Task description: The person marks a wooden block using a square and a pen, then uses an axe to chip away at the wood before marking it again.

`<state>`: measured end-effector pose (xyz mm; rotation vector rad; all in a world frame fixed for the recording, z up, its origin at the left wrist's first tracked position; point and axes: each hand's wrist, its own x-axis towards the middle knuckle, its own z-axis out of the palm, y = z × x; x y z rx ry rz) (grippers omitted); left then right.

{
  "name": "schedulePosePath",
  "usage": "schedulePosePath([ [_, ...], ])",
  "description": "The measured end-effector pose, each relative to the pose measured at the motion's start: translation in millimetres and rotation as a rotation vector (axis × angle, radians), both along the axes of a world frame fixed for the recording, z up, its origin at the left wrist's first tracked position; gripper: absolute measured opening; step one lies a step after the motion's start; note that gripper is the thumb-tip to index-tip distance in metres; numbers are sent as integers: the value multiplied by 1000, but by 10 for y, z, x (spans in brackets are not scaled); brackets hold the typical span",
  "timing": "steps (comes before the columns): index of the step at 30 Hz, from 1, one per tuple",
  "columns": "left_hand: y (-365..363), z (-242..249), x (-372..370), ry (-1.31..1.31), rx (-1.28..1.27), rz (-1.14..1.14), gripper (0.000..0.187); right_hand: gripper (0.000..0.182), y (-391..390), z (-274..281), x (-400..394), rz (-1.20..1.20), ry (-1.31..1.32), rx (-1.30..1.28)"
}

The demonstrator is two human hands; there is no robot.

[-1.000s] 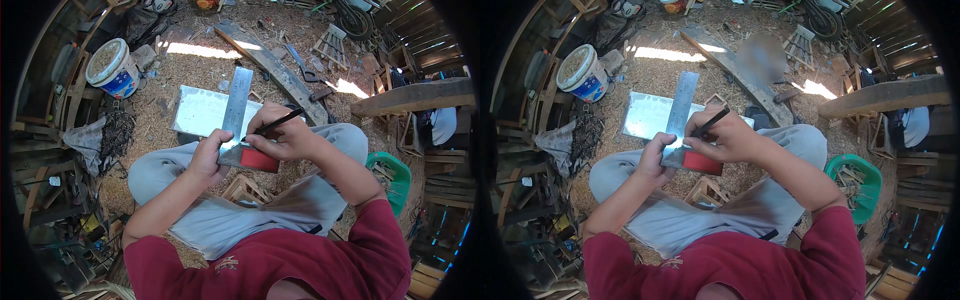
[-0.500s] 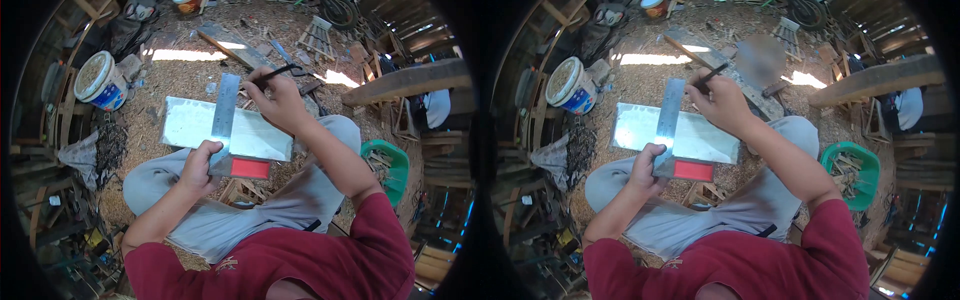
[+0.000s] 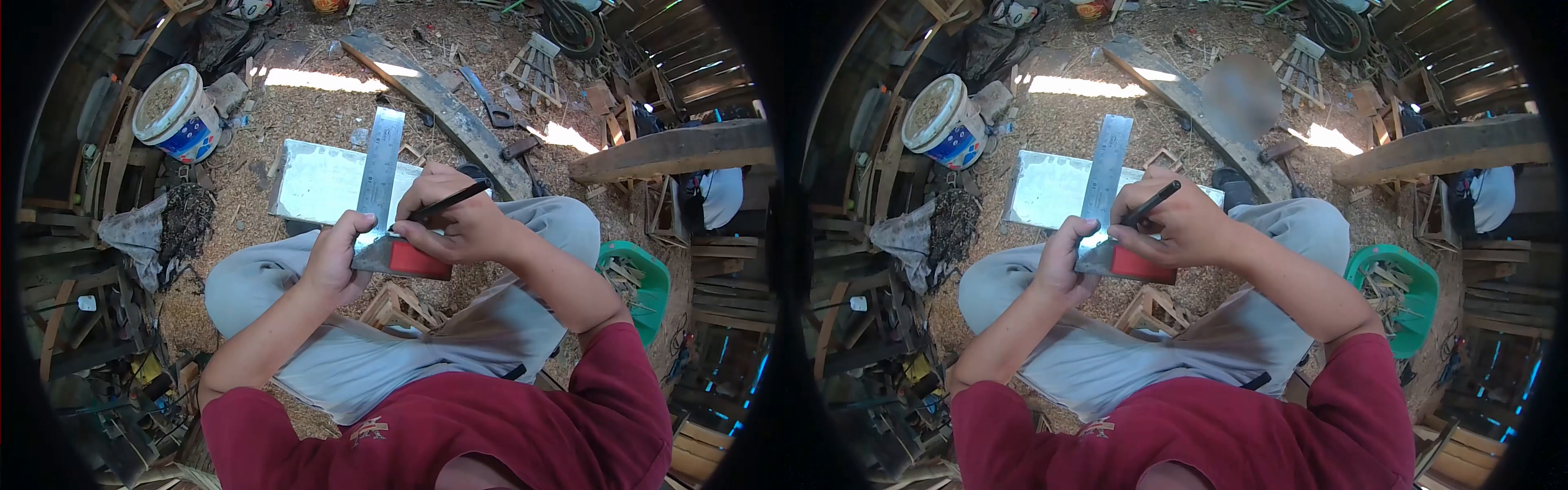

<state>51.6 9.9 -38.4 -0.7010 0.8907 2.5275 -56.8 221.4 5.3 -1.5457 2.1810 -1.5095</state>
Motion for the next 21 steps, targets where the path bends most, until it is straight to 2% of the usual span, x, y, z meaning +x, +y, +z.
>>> schedulePosePath([
  [7,22,0,-29,11,39,-3,30,16,11,-38,-39,3,39,10],
  [10,22,12,-14,2,31,-13,31,15,5,22,-91,-204,-139,71],
  [11,26,8,-2,-3,31,-18,31,11,3,-96,-244,-280,32,36],
  [13,53,1,17,-22,38,-28,31,10,26,-97,-468,-388,38,119],
  [14,68,0,26,-34,45,-30,31,16,16,-116,-527,-436,-45,41],
  [17,84,43,5,-41,57,-45,31,15,33,-72,-476,-514,-177,-73],
  [21,87,132,-15,-24,74,-27,31,11,108,4,-193,-366,-72,-131],
])
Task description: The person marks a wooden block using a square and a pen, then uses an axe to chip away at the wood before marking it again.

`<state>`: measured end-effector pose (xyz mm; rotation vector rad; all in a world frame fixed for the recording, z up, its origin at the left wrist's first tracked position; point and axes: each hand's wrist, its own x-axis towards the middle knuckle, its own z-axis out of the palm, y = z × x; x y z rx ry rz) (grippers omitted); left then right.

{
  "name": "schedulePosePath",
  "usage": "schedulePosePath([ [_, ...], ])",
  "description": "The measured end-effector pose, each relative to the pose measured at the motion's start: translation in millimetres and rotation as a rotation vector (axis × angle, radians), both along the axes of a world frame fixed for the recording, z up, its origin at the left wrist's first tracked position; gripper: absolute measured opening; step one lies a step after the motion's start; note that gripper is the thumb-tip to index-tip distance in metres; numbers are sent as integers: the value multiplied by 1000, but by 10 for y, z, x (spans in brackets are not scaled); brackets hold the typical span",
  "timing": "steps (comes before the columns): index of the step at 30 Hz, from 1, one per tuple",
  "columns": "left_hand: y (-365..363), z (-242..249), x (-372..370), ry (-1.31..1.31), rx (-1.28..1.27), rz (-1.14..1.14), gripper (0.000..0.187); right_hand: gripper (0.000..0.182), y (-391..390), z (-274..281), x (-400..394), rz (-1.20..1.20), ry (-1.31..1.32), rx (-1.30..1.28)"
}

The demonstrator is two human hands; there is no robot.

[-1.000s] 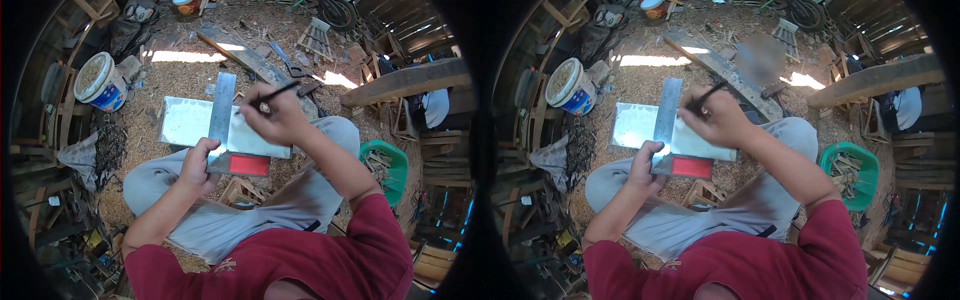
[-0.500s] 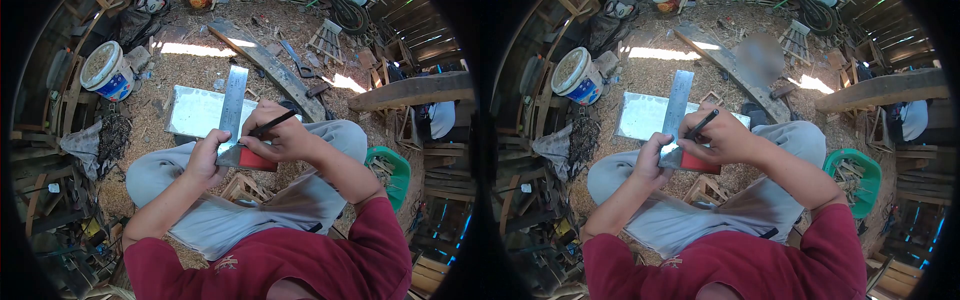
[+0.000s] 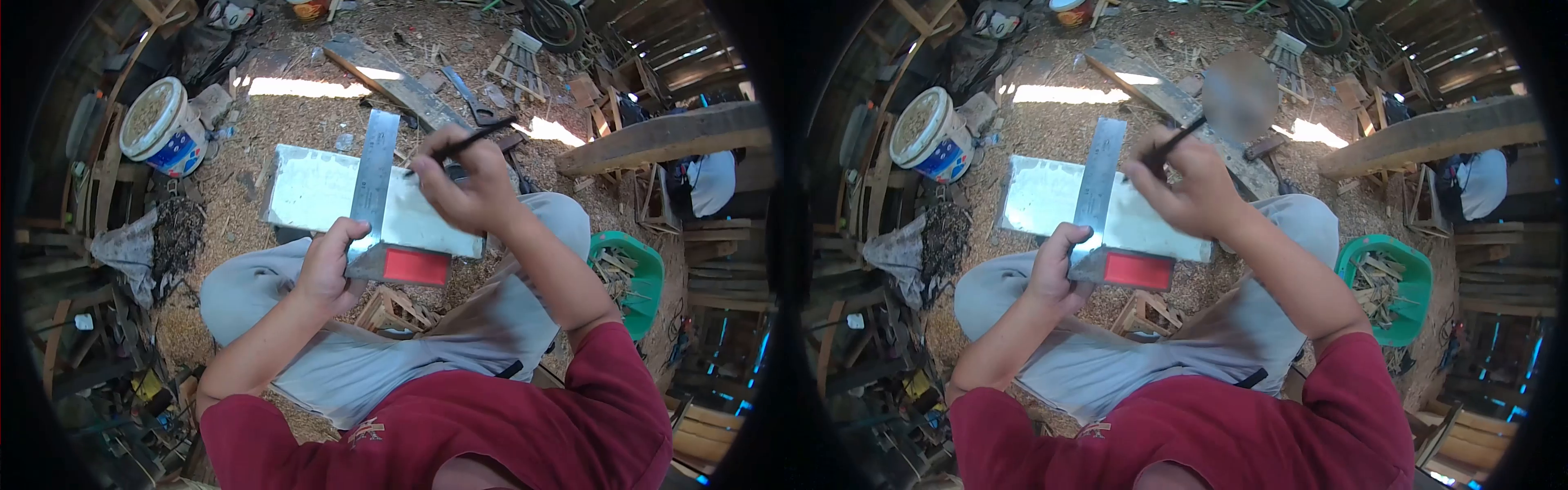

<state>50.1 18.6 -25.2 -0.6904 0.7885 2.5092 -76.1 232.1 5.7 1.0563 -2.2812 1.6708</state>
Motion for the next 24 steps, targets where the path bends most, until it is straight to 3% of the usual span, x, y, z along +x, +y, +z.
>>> schedulePosePath([
  [7,0,19,-34,60,22,26,30,15,-11,-18,180,313,117,80],
  [19,131,81,-89,40,-95,21,28,16,10,-1,147,321,143,98],
  [24,121,79,-89,40,-119,-15,27,12,53,-64,125,322,-67,90],
])
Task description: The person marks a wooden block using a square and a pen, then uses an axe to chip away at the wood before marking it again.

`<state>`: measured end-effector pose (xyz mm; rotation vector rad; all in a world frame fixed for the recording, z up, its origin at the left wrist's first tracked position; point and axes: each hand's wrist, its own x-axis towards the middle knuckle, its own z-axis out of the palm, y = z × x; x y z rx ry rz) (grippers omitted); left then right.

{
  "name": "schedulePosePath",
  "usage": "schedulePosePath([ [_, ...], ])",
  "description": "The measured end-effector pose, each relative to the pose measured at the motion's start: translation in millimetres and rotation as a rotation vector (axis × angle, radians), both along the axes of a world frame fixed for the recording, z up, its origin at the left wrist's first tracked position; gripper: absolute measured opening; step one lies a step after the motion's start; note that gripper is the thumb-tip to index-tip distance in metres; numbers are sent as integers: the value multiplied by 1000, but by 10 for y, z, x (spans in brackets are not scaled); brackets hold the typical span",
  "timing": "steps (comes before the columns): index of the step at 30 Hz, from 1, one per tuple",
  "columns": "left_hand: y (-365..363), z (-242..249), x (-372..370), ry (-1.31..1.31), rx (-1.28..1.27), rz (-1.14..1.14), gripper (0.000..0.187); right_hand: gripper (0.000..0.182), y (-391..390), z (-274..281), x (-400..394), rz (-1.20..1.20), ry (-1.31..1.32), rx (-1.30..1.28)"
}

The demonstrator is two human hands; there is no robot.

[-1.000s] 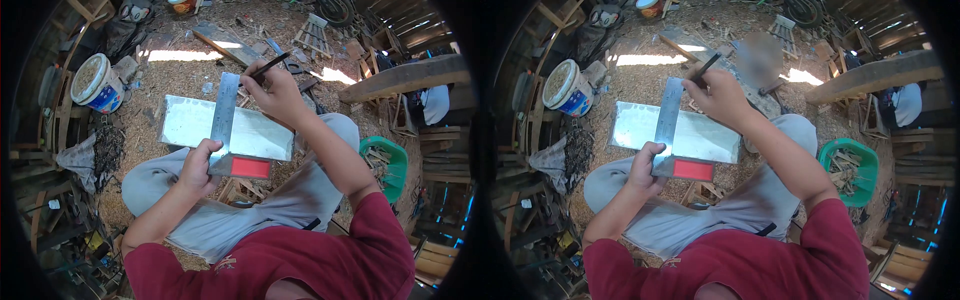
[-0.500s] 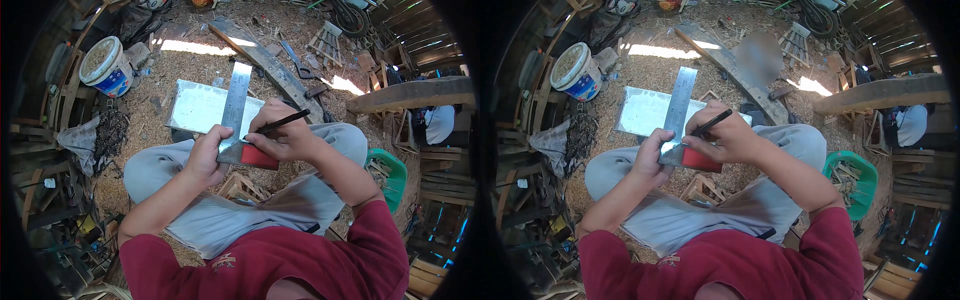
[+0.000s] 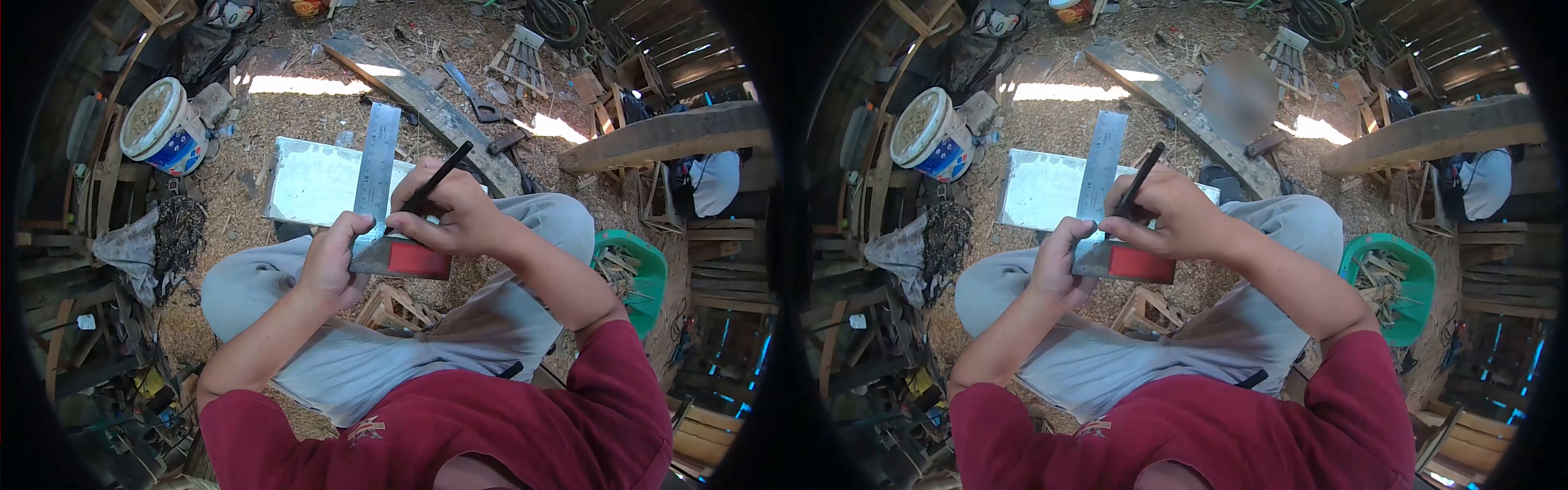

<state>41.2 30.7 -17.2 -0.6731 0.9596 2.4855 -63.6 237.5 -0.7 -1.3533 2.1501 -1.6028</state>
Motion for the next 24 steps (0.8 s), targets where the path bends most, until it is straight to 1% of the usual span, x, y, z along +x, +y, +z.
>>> schedulePosePath([
  [5,-3,-16,-9,-6,-9,35,27,12,-29,-19,1,-2,-56,-16],
  [8,18,34,-13,-10,-20,39,27,12,-38,80,72,-38,-515,-40],
  [11,-2,14,-3,-10,-13,33,27,11,-27,149,51,-23,-399,39],
  [14,-45,-69,13,-4,21,22,26,11,-41,3,-5,25,-9,12],
  [20,-84,-105,29,-1,41,10,27,11,-78,-40,-3,22,40,-45],
  [24,-40,-33,29,-16,51,59,31,13,-82,-53,-30,-71,6,-47],
])
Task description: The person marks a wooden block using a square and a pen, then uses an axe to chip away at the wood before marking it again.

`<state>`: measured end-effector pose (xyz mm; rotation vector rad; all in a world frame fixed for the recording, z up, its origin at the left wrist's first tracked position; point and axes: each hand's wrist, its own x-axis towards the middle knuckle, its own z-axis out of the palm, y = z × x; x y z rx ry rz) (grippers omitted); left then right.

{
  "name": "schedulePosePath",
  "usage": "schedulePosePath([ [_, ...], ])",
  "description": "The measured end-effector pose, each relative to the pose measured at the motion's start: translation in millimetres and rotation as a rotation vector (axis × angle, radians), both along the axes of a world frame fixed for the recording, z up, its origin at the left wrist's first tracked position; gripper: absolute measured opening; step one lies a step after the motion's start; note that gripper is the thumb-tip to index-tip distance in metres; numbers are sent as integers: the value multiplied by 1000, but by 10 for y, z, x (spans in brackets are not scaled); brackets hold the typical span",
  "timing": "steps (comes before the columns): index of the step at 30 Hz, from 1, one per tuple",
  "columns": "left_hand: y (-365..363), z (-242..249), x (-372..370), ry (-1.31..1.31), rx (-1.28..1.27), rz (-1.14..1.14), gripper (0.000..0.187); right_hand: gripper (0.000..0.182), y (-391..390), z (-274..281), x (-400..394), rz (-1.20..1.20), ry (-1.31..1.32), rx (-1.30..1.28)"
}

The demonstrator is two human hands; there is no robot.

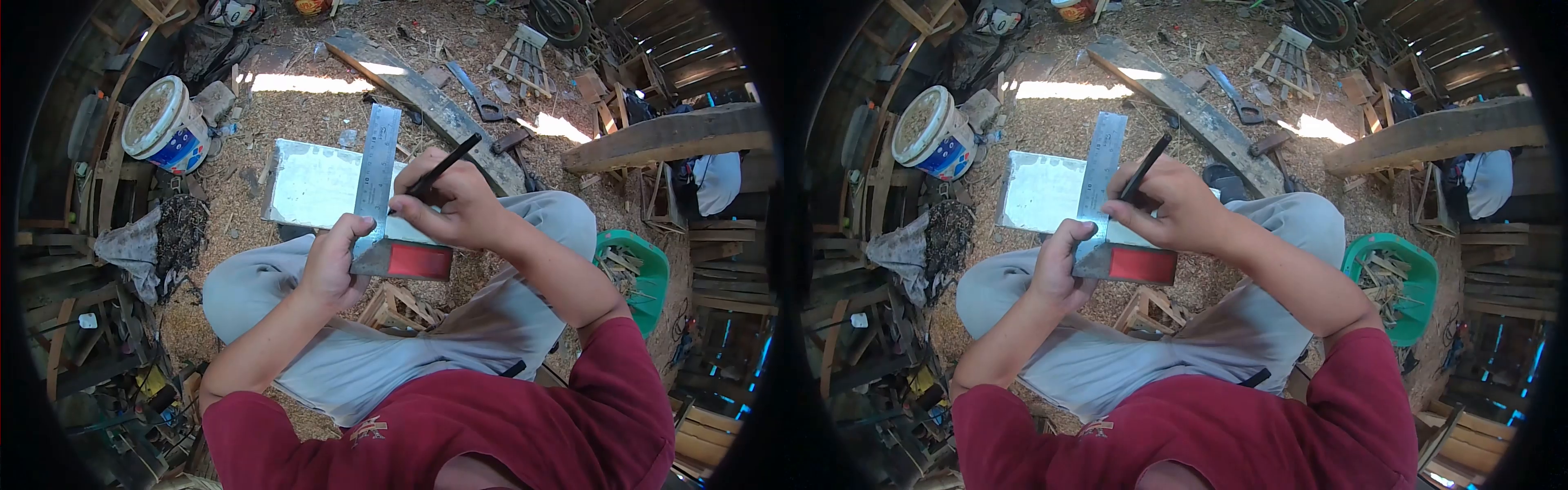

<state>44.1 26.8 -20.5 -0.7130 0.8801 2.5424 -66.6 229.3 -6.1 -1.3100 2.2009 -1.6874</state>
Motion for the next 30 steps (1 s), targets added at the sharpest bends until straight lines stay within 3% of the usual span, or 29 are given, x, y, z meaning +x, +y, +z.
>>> schedulePosePath([
  [9,-69,-135,53,15,-4,-56,36,12,-2,19,-139,-170,79,9],
  [24,12,24,40,-50,-87,-20,28,20,-24,-97,-198,-313,100,0],
  [30,-49,-138,62,-22,-74,-20,24,19,-34,-151,-196,-342,55,-95],
])
